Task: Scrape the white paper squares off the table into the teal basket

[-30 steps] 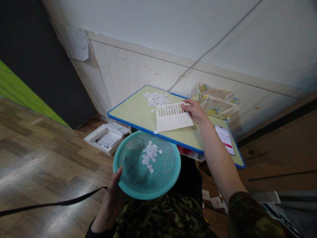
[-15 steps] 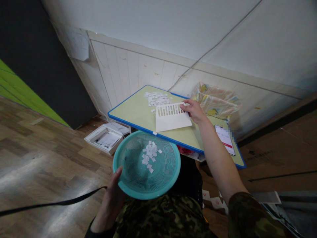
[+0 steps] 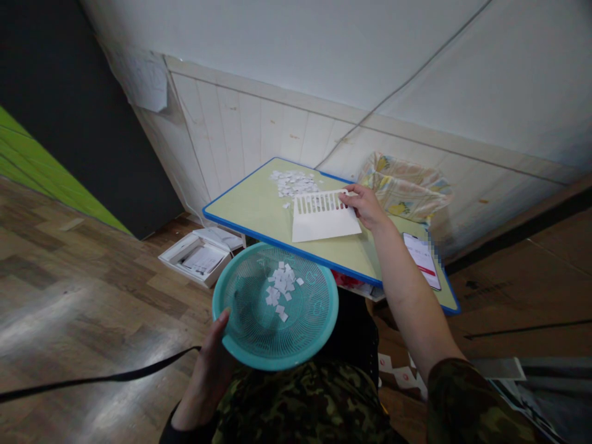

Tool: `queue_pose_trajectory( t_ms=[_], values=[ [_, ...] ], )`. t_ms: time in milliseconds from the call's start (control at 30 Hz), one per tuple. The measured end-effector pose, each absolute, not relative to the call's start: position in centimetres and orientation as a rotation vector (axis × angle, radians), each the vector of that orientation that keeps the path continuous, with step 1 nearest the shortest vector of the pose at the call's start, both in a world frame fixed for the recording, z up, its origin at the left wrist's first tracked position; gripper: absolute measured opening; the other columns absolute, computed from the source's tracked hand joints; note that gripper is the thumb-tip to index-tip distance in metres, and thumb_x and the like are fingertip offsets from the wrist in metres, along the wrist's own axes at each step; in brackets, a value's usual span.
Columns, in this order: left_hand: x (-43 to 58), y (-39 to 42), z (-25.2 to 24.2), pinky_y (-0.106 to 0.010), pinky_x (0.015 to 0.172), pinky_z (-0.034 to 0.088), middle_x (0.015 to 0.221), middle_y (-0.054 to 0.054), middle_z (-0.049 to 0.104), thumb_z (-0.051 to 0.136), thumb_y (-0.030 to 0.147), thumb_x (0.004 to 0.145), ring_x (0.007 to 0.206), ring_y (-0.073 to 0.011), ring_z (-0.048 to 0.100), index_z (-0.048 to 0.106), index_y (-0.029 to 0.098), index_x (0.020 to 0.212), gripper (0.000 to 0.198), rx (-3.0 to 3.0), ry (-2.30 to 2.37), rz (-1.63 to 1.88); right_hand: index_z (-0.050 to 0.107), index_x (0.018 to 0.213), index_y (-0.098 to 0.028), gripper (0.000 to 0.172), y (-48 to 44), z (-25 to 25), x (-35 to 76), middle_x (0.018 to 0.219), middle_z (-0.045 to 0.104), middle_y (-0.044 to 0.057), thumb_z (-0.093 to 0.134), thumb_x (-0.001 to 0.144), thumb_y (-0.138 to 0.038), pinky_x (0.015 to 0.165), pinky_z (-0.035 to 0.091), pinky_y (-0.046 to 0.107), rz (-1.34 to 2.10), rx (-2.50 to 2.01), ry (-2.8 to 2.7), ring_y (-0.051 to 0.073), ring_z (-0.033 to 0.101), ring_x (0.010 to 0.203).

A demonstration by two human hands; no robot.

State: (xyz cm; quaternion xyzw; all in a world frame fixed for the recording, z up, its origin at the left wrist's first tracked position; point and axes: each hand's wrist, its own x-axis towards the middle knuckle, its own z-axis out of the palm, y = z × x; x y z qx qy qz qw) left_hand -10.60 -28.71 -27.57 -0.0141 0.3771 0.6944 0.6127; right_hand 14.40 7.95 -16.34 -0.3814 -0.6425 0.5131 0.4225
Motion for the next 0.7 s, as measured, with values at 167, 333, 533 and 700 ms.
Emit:
queue_pose_trajectory(
  t_ms=[167, 333, 533, 700],
  values=[
    [-11.0, -28.9, -26.9, -0.053, 0.114, 0.046, 0.122, -0.011, 0.081, 0.074, 0.042, 0.09, 0.131, -0.0413, 0.062, 0.072, 0.024, 0.14, 0.052, -0.018, 0.866, 1.55, 0.054, 0.097, -0.028, 0.067, 8.3, -16.6, 14.1, 0.074, 0.071, -0.002, 0.089, 0.055, -0.066, 0.051, 0.049, 0.029, 1.093, -1.042, -1.497, 0.021, 0.067, 0.063],
    [-11.1, -28.8, -26.7, -0.051, 0.114, 0.046, 0.12, -0.012, 0.081, 0.074, 0.039, 0.09, 0.132, -0.0409, 0.062, 0.083, 0.02, 0.118, 0.035, -0.001, 0.84, 1.589, 0.05, 0.099, -0.029, 0.064, 9.0, -17.5, 13.0, 0.078, 0.071, 0.001, 0.082, 0.06, -0.068, 0.054, 0.052, 0.034, 0.888, -1.032, -1.436, 0.026, 0.07, 0.071],
    [-11.0, -28.7, -27.0, -0.052, 0.116, 0.045, 0.12, -0.012, 0.082, 0.074, 0.04, 0.091, 0.134, -0.0404, 0.061, 0.081, 0.021, 0.124, 0.039, -0.002, 0.832, 1.618, 0.052, 0.102, -0.029, 0.059, 9.5, -18.7, 12.2, 0.077, 0.07, 0.0, 0.078, 0.066, -0.068, 0.054, 0.05, 0.031, 0.806, -1.026, -1.499, 0.023, 0.068, 0.068],
    [-11.5, -28.8, -27.3, -0.054, 0.115, 0.045, 0.123, -0.011, 0.081, 0.071, 0.042, 0.093, 0.135, -0.0403, 0.059, 0.068, 0.024, 0.144, 0.054, 0.016, 0.823, 1.588, 0.055, 0.101, -0.028, 0.054, 9.0, -18.6, 12.0, 0.075, 0.07, 0.0, 0.079, 0.069, -0.065, 0.053, 0.049, 0.031, 0.839, -0.999, -1.551, 0.023, 0.067, 0.066]
  ],
)
